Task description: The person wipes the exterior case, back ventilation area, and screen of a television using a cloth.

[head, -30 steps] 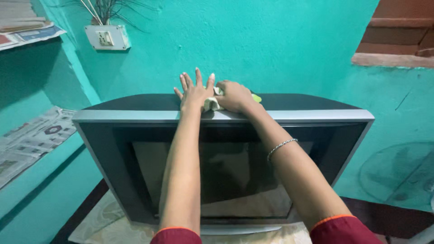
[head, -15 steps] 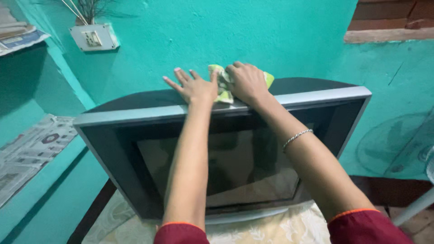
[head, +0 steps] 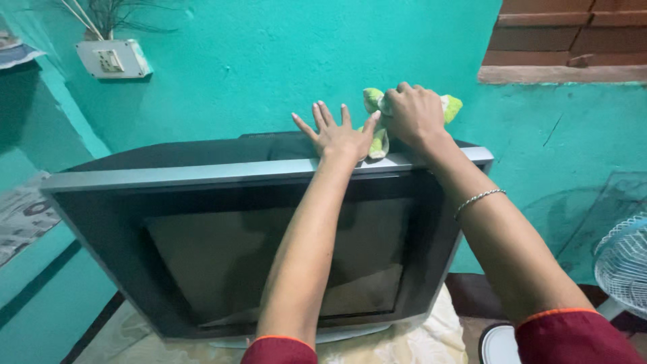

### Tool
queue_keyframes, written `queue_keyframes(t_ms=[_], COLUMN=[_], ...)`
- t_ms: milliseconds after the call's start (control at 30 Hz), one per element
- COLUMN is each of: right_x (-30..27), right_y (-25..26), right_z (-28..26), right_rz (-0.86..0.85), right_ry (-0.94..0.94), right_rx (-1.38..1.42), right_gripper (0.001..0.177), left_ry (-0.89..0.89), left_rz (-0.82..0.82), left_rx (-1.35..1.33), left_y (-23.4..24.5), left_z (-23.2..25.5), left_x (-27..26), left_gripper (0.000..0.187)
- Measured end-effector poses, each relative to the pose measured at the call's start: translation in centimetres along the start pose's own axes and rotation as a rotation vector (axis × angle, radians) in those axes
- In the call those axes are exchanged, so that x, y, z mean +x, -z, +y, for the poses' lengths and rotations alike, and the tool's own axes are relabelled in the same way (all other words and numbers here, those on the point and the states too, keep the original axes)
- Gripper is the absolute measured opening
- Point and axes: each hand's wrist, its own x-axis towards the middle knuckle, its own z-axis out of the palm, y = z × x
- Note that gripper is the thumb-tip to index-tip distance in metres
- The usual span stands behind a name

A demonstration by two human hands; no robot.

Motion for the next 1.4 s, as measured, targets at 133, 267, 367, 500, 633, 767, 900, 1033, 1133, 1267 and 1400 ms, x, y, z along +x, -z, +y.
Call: queue_keyframes(t_ms=[133,267,367,500,633,767,900,1033,1133,1267,1400], right_x=[-1.2,-2.3,-2.7,-3.0,-2.7,-3.1,-3.2,-3.8,-4.0,-4.3,-4.3], right_y=[-0.4,-0.6,-1.4,-1.9,-0.4,0.9,1.1,0.1,-0.1,0.0,0.0], right_z=[3.4,5.8,6.7,7.1,6.9,6.5,6.3,6.2,6.2,5.6,5.7], right_rz=[0.025,-0.021,-0.063,-0.072,-0.478,-0.646,-0.737,-0.682,-0.648,-0.625,-0.604], right_ry=[0.024,-0.102,-0.169,-0.117,-0.242,-0.309,-0.343,-0.349,-0.362,-0.375,-0.359], right_rx=[0.015,0.144,0.213,0.243,0.300,0.367,0.378,0.343,0.326,0.298,0.308], right_gripper=[0.028,0.031,0.029,0.030,0.061,0.081,0.085,0.084,0.082,0.079,0.079], left_ry=[0.026,0.062,0.088,0.125,0.133,0.117,0.104,0.100,0.080,0.012,-0.038], left_rz=[0.019,0.000,-0.021,-0.055,-0.104,-0.126,-0.139,-0.128,-0.112,0.020,0.135], left_rx=[-0.010,-0.012,-0.042,-0.060,-0.078,-0.114,-0.139,-0.120,-0.132,-0.192,-0.225], left_y=[-0.8,-0.6,-0.6,-0.7,-1.6,-2.3,-2.0,-2.2,-2.1,-2.4,-2.2], left_z=[3.6,5.6,7.1,8.0,7.7,7.2,7.2,7.3,7.4,6.9,6.9], left_x=[0.5,0.8,0.6,0.4,0.3,0.4,0.2,-0.1,0.1,-0.5,-1.3], left_gripper=[0.093,0.096,0.098,0.101,0.102,0.101,0.099,0.097,0.096,0.092,0.086])
